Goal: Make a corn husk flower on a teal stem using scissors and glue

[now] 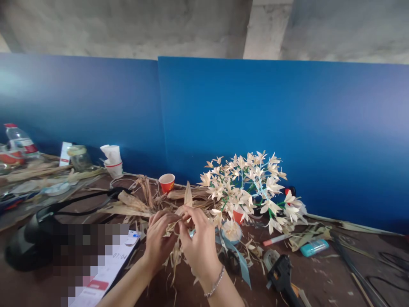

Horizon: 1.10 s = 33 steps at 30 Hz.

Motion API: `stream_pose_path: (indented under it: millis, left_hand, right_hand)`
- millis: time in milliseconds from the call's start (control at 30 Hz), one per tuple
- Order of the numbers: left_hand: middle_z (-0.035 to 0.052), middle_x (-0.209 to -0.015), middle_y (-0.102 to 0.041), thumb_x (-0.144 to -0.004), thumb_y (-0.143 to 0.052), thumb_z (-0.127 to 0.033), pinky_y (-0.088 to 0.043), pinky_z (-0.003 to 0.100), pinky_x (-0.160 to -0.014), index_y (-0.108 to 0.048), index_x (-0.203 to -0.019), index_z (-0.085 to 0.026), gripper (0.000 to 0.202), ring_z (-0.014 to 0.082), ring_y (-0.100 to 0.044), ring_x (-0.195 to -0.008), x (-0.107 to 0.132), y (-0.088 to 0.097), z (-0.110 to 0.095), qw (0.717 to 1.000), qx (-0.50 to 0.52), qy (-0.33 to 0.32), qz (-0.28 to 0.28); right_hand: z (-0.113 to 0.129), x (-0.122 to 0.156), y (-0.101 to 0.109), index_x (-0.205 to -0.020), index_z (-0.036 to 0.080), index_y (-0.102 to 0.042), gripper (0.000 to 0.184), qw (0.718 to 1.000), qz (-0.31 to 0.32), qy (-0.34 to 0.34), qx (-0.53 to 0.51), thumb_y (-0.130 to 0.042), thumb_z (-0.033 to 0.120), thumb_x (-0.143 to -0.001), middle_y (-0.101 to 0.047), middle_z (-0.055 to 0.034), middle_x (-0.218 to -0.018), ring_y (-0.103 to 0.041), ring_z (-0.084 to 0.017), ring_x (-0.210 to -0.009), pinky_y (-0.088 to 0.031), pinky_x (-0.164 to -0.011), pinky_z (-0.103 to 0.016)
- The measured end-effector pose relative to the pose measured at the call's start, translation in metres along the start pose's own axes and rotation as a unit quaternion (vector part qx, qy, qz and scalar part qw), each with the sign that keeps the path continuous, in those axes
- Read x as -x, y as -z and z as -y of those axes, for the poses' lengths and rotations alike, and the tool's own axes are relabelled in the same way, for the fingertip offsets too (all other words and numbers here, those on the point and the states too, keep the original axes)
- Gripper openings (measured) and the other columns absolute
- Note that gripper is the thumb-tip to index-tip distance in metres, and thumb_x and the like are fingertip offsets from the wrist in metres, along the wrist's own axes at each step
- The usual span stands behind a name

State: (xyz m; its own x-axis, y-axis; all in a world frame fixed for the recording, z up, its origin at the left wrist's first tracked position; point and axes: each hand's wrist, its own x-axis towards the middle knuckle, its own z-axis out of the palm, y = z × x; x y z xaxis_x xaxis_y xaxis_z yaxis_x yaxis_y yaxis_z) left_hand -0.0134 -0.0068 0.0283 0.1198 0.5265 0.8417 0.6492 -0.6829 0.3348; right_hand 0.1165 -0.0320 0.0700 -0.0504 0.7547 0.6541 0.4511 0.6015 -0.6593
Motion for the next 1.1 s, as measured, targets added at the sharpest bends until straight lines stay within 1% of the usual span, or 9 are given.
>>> stream_pose_path:
  millis: [133, 333, 400, 567, 633, 700, 867, 1000, 1100]
  left_hand:
    - [0.004, -0.078, -0.064, -0.079, -0.049, -0.016, -0.038, 0.034, -0.075, -0.058, -0.083, -0.019, 0.01, 0.0197, -0.053, -0.08, 0.001, 0.0, 0.0, 0.999, 0.031, 0.005, 0.016]
    - [0.0019, -0.067, -0.056, -0.078, -0.053, -0.023, -0.039, 0.031, -0.071, -0.057, -0.069, -0.017, 0.011, 0.0163, -0.051, -0.068, 0.007, -0.004, -0.008, 0.973, 0.192, 0.123, -0.018]
    - [-0.0006, -0.056, -0.05, -0.081, -0.051, -0.031, -0.037, 0.026, -0.058, -0.058, -0.06, -0.017, 0.026, 0.0128, -0.046, -0.055, 0.009, -0.009, -0.012, 0.919, 0.314, 0.231, 0.055]
    - [-0.0016, -0.056, -0.053, -0.066, -0.069, -0.039, -0.029, 0.02, -0.048, -0.063, -0.068, -0.015, 0.025, 0.0075, -0.042, -0.048, 0.011, -0.021, -0.021, 0.671, 0.557, 0.468, 0.145]
    - [-0.0022, -0.055, -0.053, -0.062, -0.073, -0.035, -0.027, 0.019, -0.047, -0.062, -0.064, -0.014, 0.024, 0.0058, -0.041, -0.047, 0.011, -0.022, -0.023, 0.617, 0.593, 0.486, 0.175]
    - [-0.0034, -0.051, -0.05, -0.063, -0.073, -0.034, -0.024, 0.018, -0.044, -0.059, -0.062, -0.014, 0.025, 0.0046, -0.038, -0.044, 0.011, -0.022, -0.023, 0.596, 0.608, 0.483, 0.205]
    - [-0.0056, -0.048, -0.043, -0.068, -0.068, -0.036, -0.021, 0.018, -0.043, -0.056, -0.062, -0.013, 0.026, 0.0042, -0.033, -0.043, 0.012, -0.024, -0.023, 0.64, 0.561, 0.437, 0.291]
    - [-0.0046, -0.05, -0.045, -0.069, -0.063, -0.028, -0.026, 0.019, -0.047, -0.057, -0.059, -0.012, 0.019, 0.0065, -0.036, -0.049, 0.014, -0.026, -0.022, 0.743, 0.459, 0.327, 0.36]
    - [-0.0044, -0.053, -0.047, -0.068, -0.058, -0.017, -0.028, 0.019, -0.049, -0.056, -0.058, -0.013, 0.011, 0.0076, -0.038, -0.052, 0.016, -0.027, -0.021, 0.811, 0.377, 0.273, 0.354]
  right_hand:
    - [0.001, -0.002, 0.003, -0.086, 0.019, -0.063, 0.018, 0.997, 0.04, 0.038, 0.053, -0.048, 0.011, -0.08, -0.062, -0.0048, -0.078, -0.058, -0.017, -0.077, -0.047, -0.071, -0.03]
    - [0.002, 0.009, 0.013, -0.082, 0.019, -0.063, 0.014, 0.998, -0.045, 0.02, 0.029, -0.05, 0.014, -0.082, -0.063, -0.0052, -0.078, -0.06, -0.016, -0.074, -0.05, -0.066, -0.027]
    - [0.0, 0.018, 0.017, -0.087, 0.02, -0.064, 0.016, 0.997, -0.048, 0.039, 0.042, -0.05, 0.014, -0.082, -0.064, -0.0062, -0.082, -0.06, -0.017, -0.076, -0.051, -0.068, -0.028]
    - [-0.009, 0.046, 0.023, -0.094, 0.02, -0.063, 0.021, 0.992, 0.003, 0.075, 0.104, -0.048, 0.01, -0.082, -0.059, -0.0078, -0.088, -0.059, -0.018, -0.082, -0.051, -0.071, -0.031]
    - [-0.014, 0.054, 0.026, -0.093, 0.019, -0.062, 0.021, 0.989, 0.02, 0.074, 0.125, -0.048, 0.009, -0.081, -0.057, -0.0079, -0.088, -0.058, -0.017, -0.081, -0.05, -0.068, -0.03]
    - [-0.017, 0.062, 0.029, -0.091, 0.019, -0.062, 0.021, 0.987, 0.035, 0.073, 0.137, -0.047, 0.009, -0.081, -0.056, -0.0078, -0.089, -0.057, -0.017, -0.08, -0.05, -0.068, -0.029]
    - [-0.024, 0.074, 0.034, -0.1, 0.02, -0.058, 0.025, 0.984, 0.043, 0.1, 0.138, -0.048, 0.008, -0.081, -0.056, -0.0097, -0.101, -0.057, -0.018, -0.09, -0.05, -0.076, -0.031]
    - [-0.027, 0.077, 0.035, -0.097, 0.021, -0.057, 0.022, 0.986, 0.057, 0.083, 0.131, -0.043, 0.009, -0.084, -0.056, -0.0101, -0.115, -0.054, -0.02, -0.104, -0.047, -0.086, -0.034]
    - [-0.031, 0.077, 0.033, -0.09, 0.02, -0.055, 0.018, 0.992, 0.06, 0.016, 0.112, -0.038, 0.012, -0.087, -0.061, -0.0092, -0.102, -0.057, -0.019, -0.097, -0.047, -0.082, -0.032]
